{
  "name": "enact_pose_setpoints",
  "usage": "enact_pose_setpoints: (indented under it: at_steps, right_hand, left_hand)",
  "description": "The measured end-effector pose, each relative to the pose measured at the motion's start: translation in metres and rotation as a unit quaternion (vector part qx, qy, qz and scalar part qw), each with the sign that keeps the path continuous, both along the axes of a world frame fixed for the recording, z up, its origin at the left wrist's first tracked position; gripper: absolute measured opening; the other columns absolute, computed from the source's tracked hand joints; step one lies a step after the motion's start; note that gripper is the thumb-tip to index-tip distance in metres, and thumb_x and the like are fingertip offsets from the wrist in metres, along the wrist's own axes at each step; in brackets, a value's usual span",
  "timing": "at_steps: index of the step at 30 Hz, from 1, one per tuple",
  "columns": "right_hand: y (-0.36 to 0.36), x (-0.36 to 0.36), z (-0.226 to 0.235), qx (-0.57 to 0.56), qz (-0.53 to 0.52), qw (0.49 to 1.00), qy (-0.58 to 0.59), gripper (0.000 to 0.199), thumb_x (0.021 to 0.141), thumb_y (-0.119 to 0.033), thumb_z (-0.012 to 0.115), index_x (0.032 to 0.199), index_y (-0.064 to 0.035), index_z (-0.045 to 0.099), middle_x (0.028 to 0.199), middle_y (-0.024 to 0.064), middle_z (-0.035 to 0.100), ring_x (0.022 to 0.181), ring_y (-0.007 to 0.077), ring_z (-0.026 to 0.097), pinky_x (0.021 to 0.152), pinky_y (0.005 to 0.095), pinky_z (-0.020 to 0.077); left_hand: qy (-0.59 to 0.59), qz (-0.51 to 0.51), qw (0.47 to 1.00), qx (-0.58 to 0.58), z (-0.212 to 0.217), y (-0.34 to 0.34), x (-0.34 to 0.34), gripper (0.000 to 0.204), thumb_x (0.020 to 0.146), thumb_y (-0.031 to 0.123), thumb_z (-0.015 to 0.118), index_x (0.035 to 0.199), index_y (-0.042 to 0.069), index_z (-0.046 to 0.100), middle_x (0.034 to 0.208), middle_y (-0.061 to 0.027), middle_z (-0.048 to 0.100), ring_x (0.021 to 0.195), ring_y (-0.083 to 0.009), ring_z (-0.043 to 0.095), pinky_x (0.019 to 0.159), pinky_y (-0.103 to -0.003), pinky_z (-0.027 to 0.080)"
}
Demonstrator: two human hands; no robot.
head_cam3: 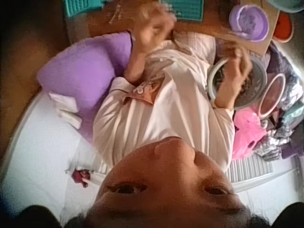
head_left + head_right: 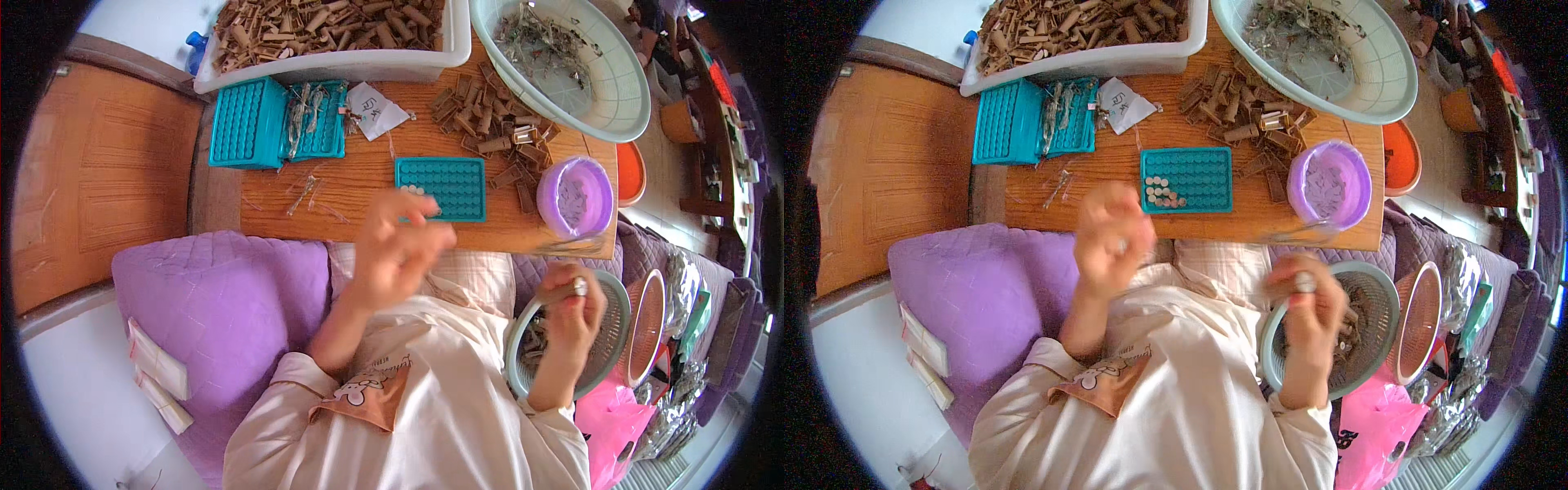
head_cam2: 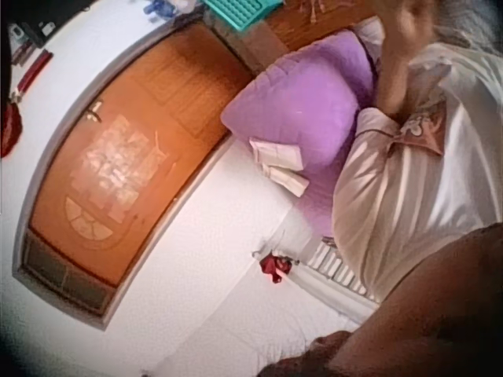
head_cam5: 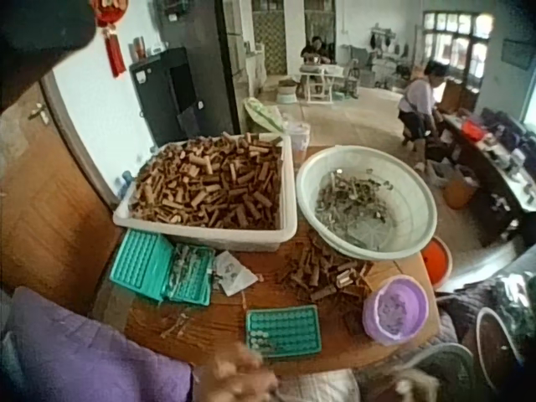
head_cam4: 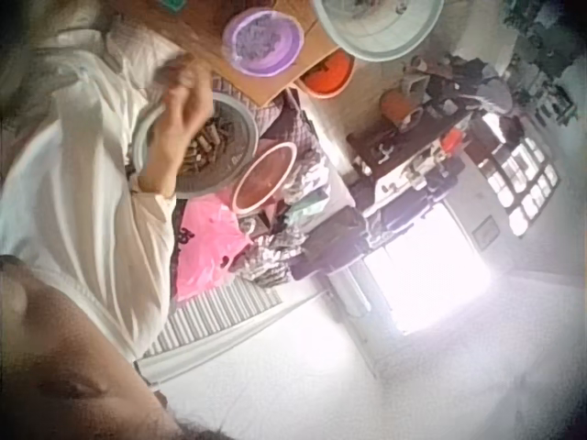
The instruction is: The person assembles small cylindrical components by hand, inserting white discs and metal contacts into cardboard tubes.
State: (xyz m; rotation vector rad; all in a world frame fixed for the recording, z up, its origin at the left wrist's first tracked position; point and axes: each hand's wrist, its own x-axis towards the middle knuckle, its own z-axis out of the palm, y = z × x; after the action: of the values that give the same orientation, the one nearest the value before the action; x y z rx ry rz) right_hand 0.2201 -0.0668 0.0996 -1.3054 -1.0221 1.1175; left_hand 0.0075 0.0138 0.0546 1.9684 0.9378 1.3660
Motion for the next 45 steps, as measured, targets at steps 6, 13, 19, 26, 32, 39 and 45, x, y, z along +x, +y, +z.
enact_pose_setpoints:
  at_steps: [6, 13, 19, 26, 32, 39, 45]
  right_hand:
    - [-0.052, 0.099, 0.015, -0.195, 0.075, 0.858, -0.470, 0.032, 0.073, -0.023, 0.055, 0.092, 0.0029, 0.054, 0.079, 0.0138, 0.057, 0.073, 0.0253, 0.056, 0.067, 0.0315, 0.0416]
    - [-0.038, 0.088, 0.014, -0.309, 0.125, 0.757, -0.562, 0.024, 0.071, -0.008, 0.052, 0.093, 0.0001, 0.055, 0.086, 0.0177, 0.056, 0.078, 0.0339, 0.054, 0.068, 0.0364, 0.0418]
    - [0.035, 0.060, 0.024, -0.066, 0.127, 0.852, -0.503, 0.022, 0.070, -0.003, 0.053, 0.091, -0.0011, 0.055, 0.084, 0.0163, 0.056, 0.072, 0.0316, 0.055, 0.064, 0.0349, 0.0427]
    - [0.119, 0.057, 0.020, 0.080, 0.123, 0.878, -0.456, 0.015, 0.072, -0.003, 0.053, 0.086, -0.0018, 0.057, 0.077, 0.0108, 0.058, 0.067, 0.0206, 0.057, 0.062, 0.0275, 0.0429]
    - [0.210, 0.105, 0.005, 0.079, 0.030, 0.914, -0.396, 0.016, 0.077, -0.010, 0.051, 0.089, -0.0029, 0.058, 0.077, 0.0076, 0.060, 0.072, 0.0130, 0.056, 0.065, 0.0242, 0.0426]
    - [0.307, 0.136, -0.069, -0.015, 0.192, 0.826, -0.531, 0.028, 0.071, -0.020, 0.055, 0.095, -0.0066, 0.056, 0.086, 0.0121, 0.060, 0.081, 0.0265, 0.057, 0.071, 0.0333, 0.0433]
    - [0.310, 0.092, -0.077, -0.129, 0.324, 0.673, -0.652, 0.032, 0.066, -0.018, 0.062, 0.092, -0.0027, 0.054, 0.086, 0.0168, 0.057, 0.079, 0.0293, 0.054, 0.070, 0.0355, 0.0422]
  left_hand:
    - [0.108, 0.213, 0.971, 0.013, 0.012, 0.122, -0.027, 0.020, 0.073, 0.005, 0.054, 0.093, 0.009, 0.056, 0.080, -0.0054, 0.056, 0.068, -0.0133, 0.052, 0.059, -0.023, 0.041]
    - [0.391, 0.199, 0.897, -0.046, -0.004, 0.258, -0.018, 0.026, 0.076, 0.026, 0.051, 0.096, 0.010, 0.055, 0.095, -0.0117, 0.056, 0.088, -0.0265, 0.054, 0.072, -0.038, 0.044]
    - [0.543, 0.161, 0.821, -0.065, -0.012, 0.276, 0.013, 0.042, 0.075, 0.039, 0.052, 0.106, 0.012, 0.049, 0.100, -0.0115, 0.055, 0.095, -0.0280, 0.051, 0.076, -0.044, 0.043]
    - [0.619, 0.153, 0.765, -0.091, -0.010, 0.278, 0.020, 0.020, 0.071, 0.008, 0.049, 0.086, 0.005, 0.062, 0.092, -0.0148, 0.058, 0.086, -0.0288, 0.056, 0.071, -0.039, 0.047]
    - [0.646, 0.109, 0.738, -0.163, 0.009, 0.276, 0.012, 0.023, 0.068, 0.005, 0.050, 0.089, 0.001, 0.060, 0.094, -0.0184, 0.056, 0.088, -0.0306, 0.055, 0.073, -0.038, 0.046]
    - [0.634, 0.147, 0.727, -0.220, 0.019, 0.275, 0.005, 0.024, 0.068, 0.001, 0.048, 0.090, 0.000, 0.059, 0.100, -0.0185, 0.054, 0.093, -0.0308, 0.053, 0.075, -0.039, 0.045]
    - [0.668, 0.136, 0.712, -0.171, 0.022, 0.263, -0.007, 0.025, 0.072, 0.000, 0.040, 0.096, 0.000, 0.048, 0.096, -0.0211, 0.052, 0.095, -0.0345, 0.049, 0.079, -0.045, 0.042]
